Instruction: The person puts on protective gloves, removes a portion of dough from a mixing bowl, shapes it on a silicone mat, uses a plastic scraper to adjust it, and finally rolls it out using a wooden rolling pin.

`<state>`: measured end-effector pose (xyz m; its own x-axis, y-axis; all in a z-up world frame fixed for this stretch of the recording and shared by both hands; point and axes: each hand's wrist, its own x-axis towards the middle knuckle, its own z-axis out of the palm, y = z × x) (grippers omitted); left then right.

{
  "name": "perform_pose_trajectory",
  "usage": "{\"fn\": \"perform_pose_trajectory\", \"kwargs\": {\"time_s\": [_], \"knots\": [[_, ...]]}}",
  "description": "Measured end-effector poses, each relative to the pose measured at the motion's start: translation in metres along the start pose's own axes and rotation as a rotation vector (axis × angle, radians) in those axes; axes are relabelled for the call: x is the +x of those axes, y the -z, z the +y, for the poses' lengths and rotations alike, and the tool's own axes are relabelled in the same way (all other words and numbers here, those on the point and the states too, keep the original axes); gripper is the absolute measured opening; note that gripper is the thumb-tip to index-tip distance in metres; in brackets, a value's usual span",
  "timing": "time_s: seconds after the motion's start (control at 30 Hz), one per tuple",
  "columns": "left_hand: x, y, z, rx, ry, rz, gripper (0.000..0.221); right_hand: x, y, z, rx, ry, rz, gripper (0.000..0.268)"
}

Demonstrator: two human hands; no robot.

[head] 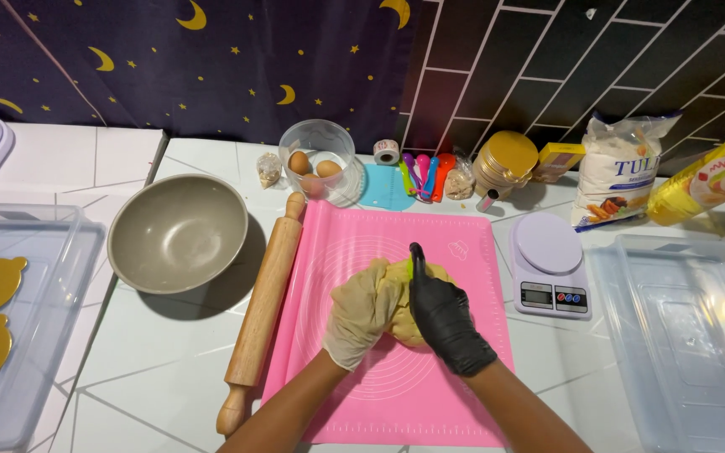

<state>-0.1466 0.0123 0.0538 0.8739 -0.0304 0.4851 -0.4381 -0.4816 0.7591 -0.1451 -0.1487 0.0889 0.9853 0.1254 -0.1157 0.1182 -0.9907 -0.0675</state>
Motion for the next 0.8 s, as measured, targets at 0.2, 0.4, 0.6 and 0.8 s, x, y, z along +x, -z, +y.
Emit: {"fn": "perform_pose_trajectory", "kwargs": {"time_s": [0.2, 0.4, 0.6, 0.8], "knots": [[0.005, -0.002, 0.001, -0.017, 0.008, 0.0, 0.039, 0.054, -0.037, 0.012, 0.017, 0.049, 0.048, 0.08], [-0.001, -0.008, -0.009, -0.034, 0.021, 0.023, 0.036, 0.083, -0.041, 0.011, 0.095, 0.03, -0.051, 0.073], [0.004, -0.012, -0.016, -0.03, 0.011, 0.065, 0.033, 0.074, -0.008, 0.021, 0.142, 0.063, -0.092, 0.068], [0.004, -0.013, -0.018, -0.043, 0.019, 0.081, 0.03, 0.006, 0.053, 0.012, 0.324, -0.057, -0.114, 0.06]]}}
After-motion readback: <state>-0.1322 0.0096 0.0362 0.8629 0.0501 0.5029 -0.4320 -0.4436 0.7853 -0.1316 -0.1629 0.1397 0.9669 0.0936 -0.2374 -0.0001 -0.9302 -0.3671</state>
